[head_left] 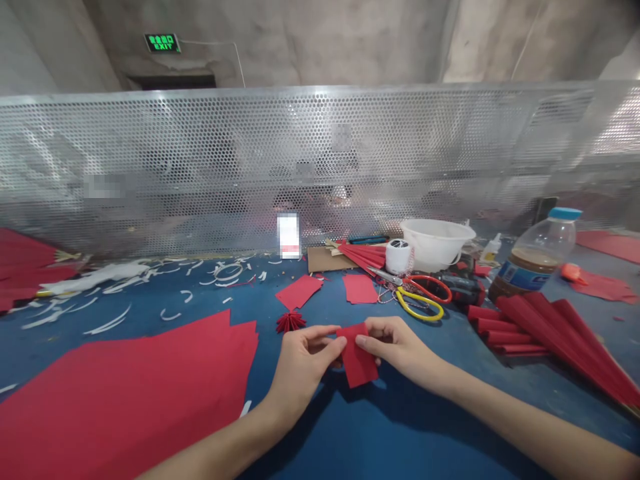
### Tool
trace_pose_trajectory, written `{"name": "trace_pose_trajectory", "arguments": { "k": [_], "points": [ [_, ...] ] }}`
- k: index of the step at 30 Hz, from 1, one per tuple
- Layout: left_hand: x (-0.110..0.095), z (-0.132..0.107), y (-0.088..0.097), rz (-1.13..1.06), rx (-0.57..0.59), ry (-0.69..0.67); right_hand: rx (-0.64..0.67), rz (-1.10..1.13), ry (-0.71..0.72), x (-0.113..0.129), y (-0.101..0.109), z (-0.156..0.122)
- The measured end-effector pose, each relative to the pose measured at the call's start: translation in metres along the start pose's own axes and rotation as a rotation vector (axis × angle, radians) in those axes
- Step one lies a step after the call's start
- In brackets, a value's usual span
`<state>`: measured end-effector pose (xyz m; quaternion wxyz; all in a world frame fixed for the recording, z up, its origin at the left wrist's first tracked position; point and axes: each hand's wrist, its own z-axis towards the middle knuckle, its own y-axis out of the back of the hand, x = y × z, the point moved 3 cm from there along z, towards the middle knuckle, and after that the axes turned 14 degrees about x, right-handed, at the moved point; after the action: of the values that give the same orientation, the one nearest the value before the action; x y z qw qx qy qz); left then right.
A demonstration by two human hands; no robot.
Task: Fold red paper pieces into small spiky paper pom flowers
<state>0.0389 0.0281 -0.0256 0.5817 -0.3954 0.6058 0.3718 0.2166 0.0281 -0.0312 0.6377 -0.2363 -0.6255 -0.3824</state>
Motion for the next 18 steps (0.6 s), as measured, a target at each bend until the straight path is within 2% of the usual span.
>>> {"name": "trace_pose_trajectory", "arguments": {
  "k": [7, 18],
  "points": [
    [0.0033, 0.0041, 0.0012, 0.012, 0.034, -0.061, 0.009, -0.028, -0.011, 0.0021, -0.0008, -0.0003],
    [0.0013, 0.0023, 0.0001, 0.0, 0.044, -0.064, -0.005, -0.019, -0.021, -0.0008, 0.0004, -0.0009]
  ]
}}
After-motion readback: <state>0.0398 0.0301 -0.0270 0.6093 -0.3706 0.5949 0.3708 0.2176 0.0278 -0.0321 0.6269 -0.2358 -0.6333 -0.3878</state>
